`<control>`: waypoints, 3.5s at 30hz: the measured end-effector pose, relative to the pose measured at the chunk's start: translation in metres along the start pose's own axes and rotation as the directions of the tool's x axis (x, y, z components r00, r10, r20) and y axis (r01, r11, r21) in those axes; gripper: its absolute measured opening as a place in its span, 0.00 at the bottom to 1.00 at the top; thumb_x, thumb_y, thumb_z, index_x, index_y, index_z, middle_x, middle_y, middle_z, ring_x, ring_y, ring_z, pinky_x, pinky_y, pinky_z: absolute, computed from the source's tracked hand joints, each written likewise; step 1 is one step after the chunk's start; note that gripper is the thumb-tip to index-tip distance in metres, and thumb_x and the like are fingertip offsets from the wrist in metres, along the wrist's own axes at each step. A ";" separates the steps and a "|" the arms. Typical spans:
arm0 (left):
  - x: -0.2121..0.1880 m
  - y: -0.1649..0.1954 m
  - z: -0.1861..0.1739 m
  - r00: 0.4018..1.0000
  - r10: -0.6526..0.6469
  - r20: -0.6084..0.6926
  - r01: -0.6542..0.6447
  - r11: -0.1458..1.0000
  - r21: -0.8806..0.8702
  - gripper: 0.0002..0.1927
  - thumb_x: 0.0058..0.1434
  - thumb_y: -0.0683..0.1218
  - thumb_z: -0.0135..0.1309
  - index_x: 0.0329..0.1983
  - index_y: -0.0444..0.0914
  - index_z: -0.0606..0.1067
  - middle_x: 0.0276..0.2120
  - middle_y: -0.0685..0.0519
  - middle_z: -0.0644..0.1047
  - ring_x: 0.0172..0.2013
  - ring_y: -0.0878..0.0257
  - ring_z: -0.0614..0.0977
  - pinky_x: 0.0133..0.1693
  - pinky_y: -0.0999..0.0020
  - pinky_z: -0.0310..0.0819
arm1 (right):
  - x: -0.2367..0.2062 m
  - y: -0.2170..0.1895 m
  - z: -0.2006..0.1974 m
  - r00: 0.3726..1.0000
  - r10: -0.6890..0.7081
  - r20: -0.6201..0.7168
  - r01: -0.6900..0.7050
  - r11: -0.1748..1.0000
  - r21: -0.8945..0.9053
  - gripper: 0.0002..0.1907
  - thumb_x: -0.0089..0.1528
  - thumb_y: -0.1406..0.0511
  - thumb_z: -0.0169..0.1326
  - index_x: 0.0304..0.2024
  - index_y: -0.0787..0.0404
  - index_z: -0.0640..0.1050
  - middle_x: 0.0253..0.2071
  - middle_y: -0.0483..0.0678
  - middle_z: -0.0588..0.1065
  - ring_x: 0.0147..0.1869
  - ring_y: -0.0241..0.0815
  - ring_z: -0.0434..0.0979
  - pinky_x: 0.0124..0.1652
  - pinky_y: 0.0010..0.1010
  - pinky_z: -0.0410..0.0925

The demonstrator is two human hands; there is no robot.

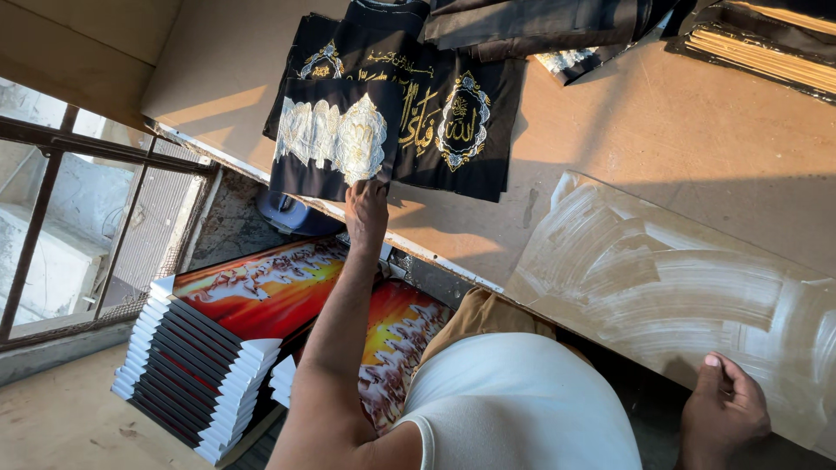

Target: The person spreads white adhesive from a packet onto a flat board using a small squeegee pad, then lays a black embroidered fabric banner with gold calligraphy onto the glued board and presses it flat with both hands. They repeat the process with additional banners, smoothing each one in place.

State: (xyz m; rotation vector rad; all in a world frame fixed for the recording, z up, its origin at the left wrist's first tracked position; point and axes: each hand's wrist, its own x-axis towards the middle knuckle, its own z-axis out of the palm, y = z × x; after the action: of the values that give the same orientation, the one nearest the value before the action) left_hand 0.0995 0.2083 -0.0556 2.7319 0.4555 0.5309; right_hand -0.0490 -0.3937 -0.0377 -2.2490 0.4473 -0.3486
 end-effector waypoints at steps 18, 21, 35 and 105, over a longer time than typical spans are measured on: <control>0.020 0.103 -0.166 0.916 0.091 0.390 0.401 -0.213 -0.891 0.07 0.60 0.42 0.44 0.38 0.34 0.70 0.51 0.44 0.73 0.41 0.61 0.72 0.43 0.69 0.69 | 0.034 -0.221 0.044 0.912 -0.243 0.329 0.146 0.945 0.293 0.10 0.68 0.65 0.59 0.49 0.63 0.81 0.46 0.47 0.80 0.49 0.35 0.80 0.49 0.27 0.73; 0.006 0.152 -0.184 0.863 0.254 0.436 0.505 -0.421 -0.754 0.08 0.57 0.45 0.48 0.36 0.36 0.68 0.53 0.41 0.71 0.49 0.55 0.75 0.54 0.65 0.72 | 0.036 -0.271 0.054 0.804 -0.373 0.464 0.174 0.893 0.415 0.15 0.64 0.67 0.61 0.54 0.62 0.80 0.50 0.48 0.80 0.50 0.37 0.83 0.51 0.29 0.75; -0.004 0.274 -0.129 0.519 0.623 0.586 0.835 -0.223 -0.503 0.12 0.62 0.48 0.51 0.37 0.34 0.66 0.52 0.35 0.72 0.47 0.44 0.77 0.50 0.55 0.74 | 0.065 -0.246 -0.083 0.928 -0.371 0.028 0.278 0.741 0.611 0.13 0.71 0.62 0.54 0.41 0.67 0.76 0.45 0.51 0.75 0.50 0.38 0.72 0.53 0.28 0.67; -0.266 0.508 -0.026 0.930 0.334 0.154 0.109 0.148 -0.983 0.10 0.79 0.43 0.53 0.53 0.29 0.71 0.44 0.43 0.81 0.44 0.60 0.83 0.49 0.68 0.80 | -0.077 0.109 -0.526 0.707 0.272 -0.652 0.036 0.907 0.419 0.14 0.68 0.68 0.52 0.56 0.64 0.73 0.40 0.41 0.75 0.40 0.26 0.71 0.41 0.18 0.65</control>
State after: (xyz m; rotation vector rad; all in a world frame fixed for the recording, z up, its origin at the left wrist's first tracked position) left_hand -0.0208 -0.3382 0.0720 1.4114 -0.2249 0.1949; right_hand -0.3438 -0.7763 0.2092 -1.5959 0.8274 -1.1423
